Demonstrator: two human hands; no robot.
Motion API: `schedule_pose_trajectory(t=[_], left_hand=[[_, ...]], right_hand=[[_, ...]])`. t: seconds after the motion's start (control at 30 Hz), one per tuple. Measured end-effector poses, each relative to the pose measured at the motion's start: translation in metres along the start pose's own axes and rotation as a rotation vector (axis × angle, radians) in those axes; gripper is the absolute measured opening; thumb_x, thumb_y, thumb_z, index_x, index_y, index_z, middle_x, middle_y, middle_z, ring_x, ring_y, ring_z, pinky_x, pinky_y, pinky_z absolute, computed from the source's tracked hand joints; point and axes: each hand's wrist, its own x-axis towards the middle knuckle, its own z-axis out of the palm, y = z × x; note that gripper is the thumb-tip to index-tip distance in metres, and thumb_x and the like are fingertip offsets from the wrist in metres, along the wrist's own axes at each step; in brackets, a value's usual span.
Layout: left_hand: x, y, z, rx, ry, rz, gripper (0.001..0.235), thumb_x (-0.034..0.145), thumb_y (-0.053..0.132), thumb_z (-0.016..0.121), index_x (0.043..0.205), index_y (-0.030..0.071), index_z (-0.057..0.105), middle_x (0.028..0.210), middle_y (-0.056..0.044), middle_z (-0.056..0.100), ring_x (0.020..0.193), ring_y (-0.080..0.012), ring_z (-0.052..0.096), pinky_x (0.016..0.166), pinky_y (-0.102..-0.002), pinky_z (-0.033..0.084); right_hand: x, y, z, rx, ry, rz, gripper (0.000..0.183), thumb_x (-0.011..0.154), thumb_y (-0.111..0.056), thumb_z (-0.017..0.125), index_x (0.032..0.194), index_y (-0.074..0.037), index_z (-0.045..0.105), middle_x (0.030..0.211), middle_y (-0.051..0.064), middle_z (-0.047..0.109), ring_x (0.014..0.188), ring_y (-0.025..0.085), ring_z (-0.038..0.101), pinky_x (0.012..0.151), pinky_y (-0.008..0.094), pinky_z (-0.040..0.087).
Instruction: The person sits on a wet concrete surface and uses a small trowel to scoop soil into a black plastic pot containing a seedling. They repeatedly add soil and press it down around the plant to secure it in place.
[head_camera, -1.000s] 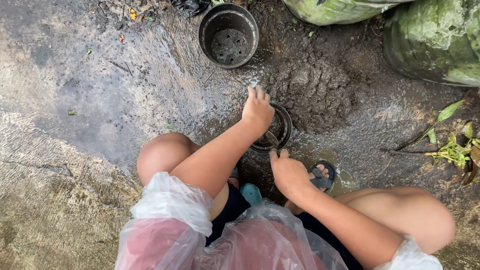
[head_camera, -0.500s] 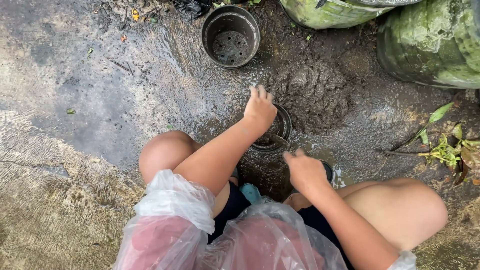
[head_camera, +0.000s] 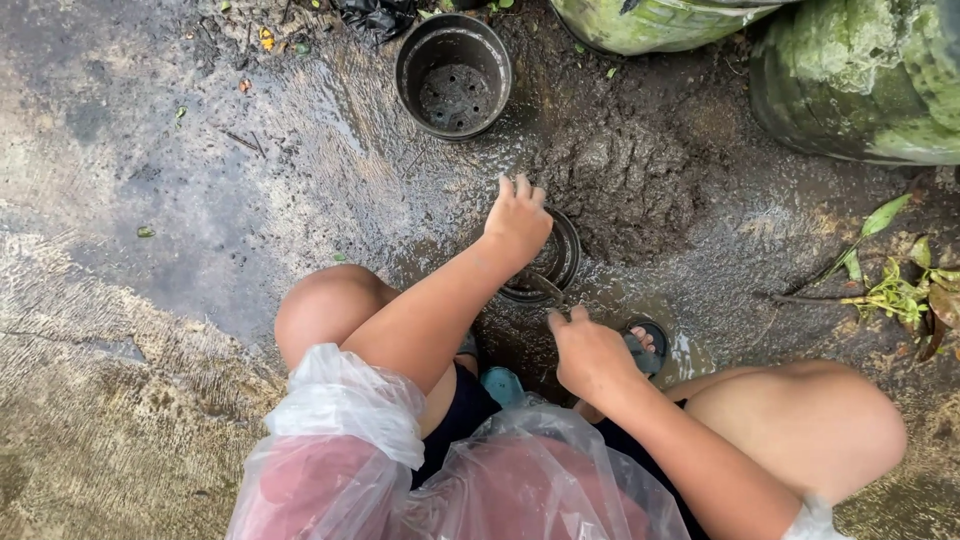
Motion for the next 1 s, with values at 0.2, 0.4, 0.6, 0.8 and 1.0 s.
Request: schedule_pose_trajectory(t=[0.2, 0.4, 0.6, 0.8, 1.0], left_hand=[[0.0, 0.001, 0.004, 0.018, 0.025, -0.004, 0.028, 0.098, 0.013, 0.059, 0.121, 0.005, 0.074, 0.14, -0.02, 0.058, 0.139, -0.049, 0.044, 0.109, -0.069, 0.031], [0.001, 0.003, 0.005, 0.017, 0.069, -0.014, 0.026, 0.097, 0.013, 0.062, 0.118, 0.005, 0.075, 0.138, -0.021, 0.059, 0.139, -0.0488, 0.045, 0.109, -0.068, 0.031], [-0.002, 0.0, 0.0, 0.001, 0.069, -0.006, 0.026, 0.096, 0.011, 0.062, 0.117, 0.004, 0.075, 0.137, -0.022, 0.059, 0.138, -0.0501, 0.046, 0.108, -0.069, 0.033], [0.007, -0.001, 0.012, -0.012, 0.092, 0.009, 0.025, 0.094, 0.009, 0.063, 0.115, 0.003, 0.076, 0.136, -0.023, 0.06, 0.137, -0.0502, 0.047, 0.107, -0.069, 0.033], [0.011, 0.001, 0.018, 0.014, 0.131, 0.003, 0.025, 0.095, 0.013, 0.064, 0.114, 0.004, 0.077, 0.137, -0.021, 0.06, 0.136, -0.0488, 0.048, 0.107, -0.067, 0.034]], right_hand=[[0.012, -0.004, -0.004, 0.117, -0.02, 0.034, 0.054, 0.089, 0.005, 0.049, 0.143, 0.009, 0.053, 0.128, 0.038, 0.057, 0.079, 0.04, 0.076, 0.06, 0.046, 0.063], [-0.008, -0.022, -0.017, 0.106, 0.001, 0.027, 0.055, 0.089, 0.005, 0.048, 0.144, 0.008, 0.052, 0.13, 0.038, 0.055, 0.085, 0.045, 0.075, 0.065, 0.048, 0.064], [0.005, -0.025, -0.019, 0.145, -0.015, 0.016, 0.051, 0.09, 0.003, 0.048, 0.14, 0.008, 0.056, 0.131, 0.037, 0.056, 0.092, 0.048, 0.074, 0.071, 0.051, 0.064], [0.017, -0.028, -0.014, 0.204, -0.011, 0.039, 0.053, 0.09, -0.002, 0.048, 0.141, 0.01, 0.055, 0.122, 0.037, 0.062, 0.095, 0.048, 0.073, 0.075, 0.052, 0.063], [-0.006, -0.037, -0.029, 0.116, -0.017, 0.06, 0.052, 0.09, 0.0, 0.048, 0.14, 0.006, 0.058, 0.121, 0.034, 0.064, 0.096, 0.047, 0.074, 0.077, 0.052, 0.063]])
